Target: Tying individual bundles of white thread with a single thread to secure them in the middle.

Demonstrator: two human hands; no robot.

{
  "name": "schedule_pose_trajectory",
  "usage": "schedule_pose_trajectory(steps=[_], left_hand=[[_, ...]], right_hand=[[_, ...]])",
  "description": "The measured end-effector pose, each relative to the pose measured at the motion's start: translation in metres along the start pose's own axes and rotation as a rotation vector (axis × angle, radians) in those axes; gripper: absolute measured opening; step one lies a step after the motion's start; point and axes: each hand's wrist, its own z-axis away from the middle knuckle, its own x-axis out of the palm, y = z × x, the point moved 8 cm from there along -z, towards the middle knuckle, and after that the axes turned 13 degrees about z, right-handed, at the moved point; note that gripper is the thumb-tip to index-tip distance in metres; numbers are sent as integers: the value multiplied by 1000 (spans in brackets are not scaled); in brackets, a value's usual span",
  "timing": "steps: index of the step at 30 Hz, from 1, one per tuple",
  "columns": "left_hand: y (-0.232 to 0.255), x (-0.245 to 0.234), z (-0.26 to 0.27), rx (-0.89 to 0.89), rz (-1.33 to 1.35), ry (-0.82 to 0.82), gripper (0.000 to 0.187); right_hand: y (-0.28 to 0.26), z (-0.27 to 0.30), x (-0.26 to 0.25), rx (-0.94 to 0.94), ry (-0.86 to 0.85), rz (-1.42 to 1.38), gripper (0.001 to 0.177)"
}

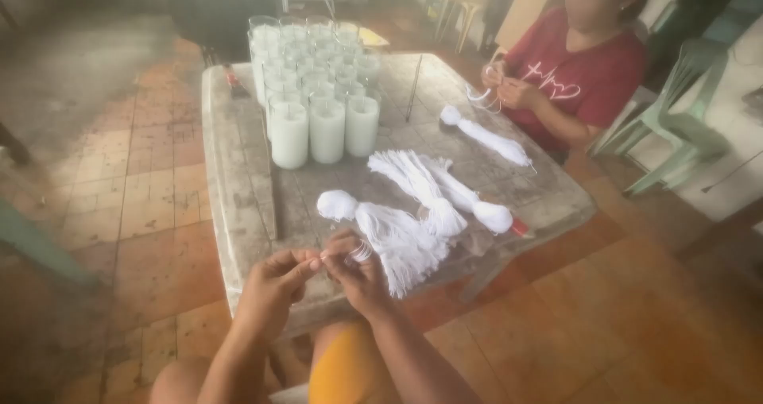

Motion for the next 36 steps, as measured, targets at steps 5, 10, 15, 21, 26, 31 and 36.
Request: schedule_pose_trajectory(steps=[5,10,15,21,26,31,36], left_hand=[[18,11,20,129,-25,-22,10],[35,31,33,359,64,-183,11],[50,40,45,541,4,-248,8],[46,-50,25,339,-304,147,14],[44,-121,23,57,-957,422,9],[58,-61,36,506,-740,269,30],[34,17,43,361,-296,-122,62]], right_hand=[[-20,3,1,-6,53,30,3],[-35,3,2,-32,108,-18,4],[-45,3,-3,-108,185,-76,4],[-18,13,-76,64,488,-283,10],[-21,14,-97,271,492,150,14],[-41,3,0,241,-28,419,23],[-55,10,32,48,4,627,19]])
